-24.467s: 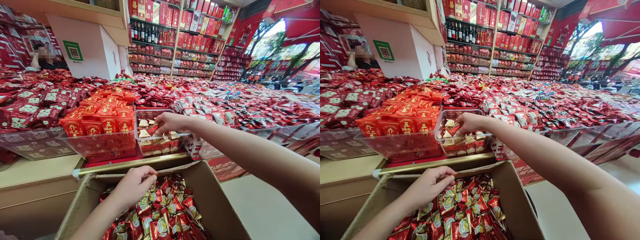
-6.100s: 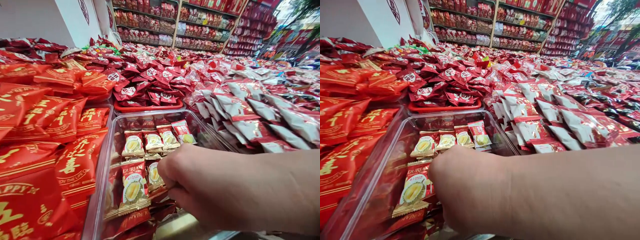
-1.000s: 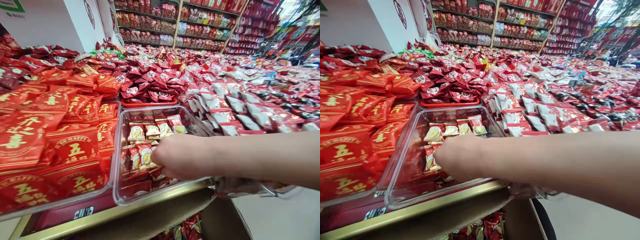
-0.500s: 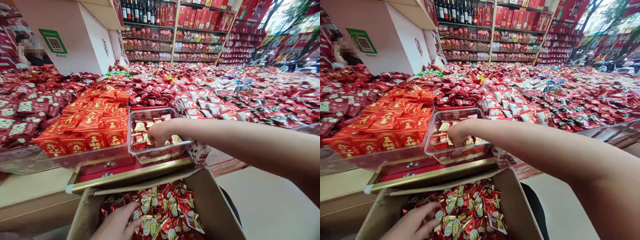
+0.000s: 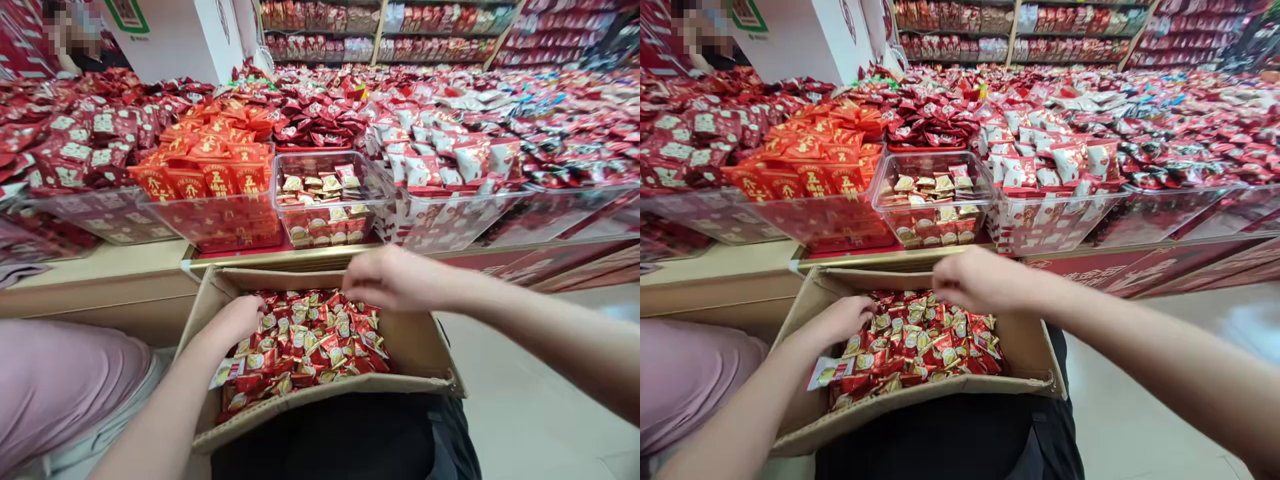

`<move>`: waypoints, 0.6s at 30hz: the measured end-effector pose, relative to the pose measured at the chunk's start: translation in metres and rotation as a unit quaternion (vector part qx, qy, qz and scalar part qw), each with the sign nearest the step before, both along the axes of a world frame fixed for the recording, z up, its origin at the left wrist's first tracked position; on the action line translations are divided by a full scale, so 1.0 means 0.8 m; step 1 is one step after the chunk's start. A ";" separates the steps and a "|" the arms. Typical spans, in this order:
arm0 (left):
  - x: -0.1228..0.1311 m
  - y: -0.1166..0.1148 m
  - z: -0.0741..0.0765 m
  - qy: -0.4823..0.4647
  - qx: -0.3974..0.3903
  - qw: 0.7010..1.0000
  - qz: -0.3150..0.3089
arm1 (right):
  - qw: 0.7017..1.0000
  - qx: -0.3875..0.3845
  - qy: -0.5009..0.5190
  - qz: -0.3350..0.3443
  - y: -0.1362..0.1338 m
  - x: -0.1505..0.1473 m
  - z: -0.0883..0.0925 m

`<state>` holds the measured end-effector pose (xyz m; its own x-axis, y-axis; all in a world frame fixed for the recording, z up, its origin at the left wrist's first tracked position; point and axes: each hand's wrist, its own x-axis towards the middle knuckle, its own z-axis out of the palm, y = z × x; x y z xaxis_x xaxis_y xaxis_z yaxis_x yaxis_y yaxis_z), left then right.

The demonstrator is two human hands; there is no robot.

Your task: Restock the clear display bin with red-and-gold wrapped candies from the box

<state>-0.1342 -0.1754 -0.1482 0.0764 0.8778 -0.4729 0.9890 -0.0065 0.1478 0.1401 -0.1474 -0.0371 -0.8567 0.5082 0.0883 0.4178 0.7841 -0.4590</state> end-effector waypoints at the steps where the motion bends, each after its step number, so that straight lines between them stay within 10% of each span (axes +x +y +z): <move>1: -0.001 -0.002 -0.005 0.012 -0.009 1.000 0.004 | 0.999 -0.046 -0.021 0.006 -0.012 0.007 -0.031; 7: 0.004 -0.009 -0.029 0.045 -0.038 0.998 0.021 | 0.973 -0.180 -0.112 -0.088 -0.033 0.016 -0.171; 18: 0.011 0.004 -0.007 -0.124 0.010 0.988 0.096 | 0.947 -0.278 -0.101 -0.126 -0.018 -0.126 -0.228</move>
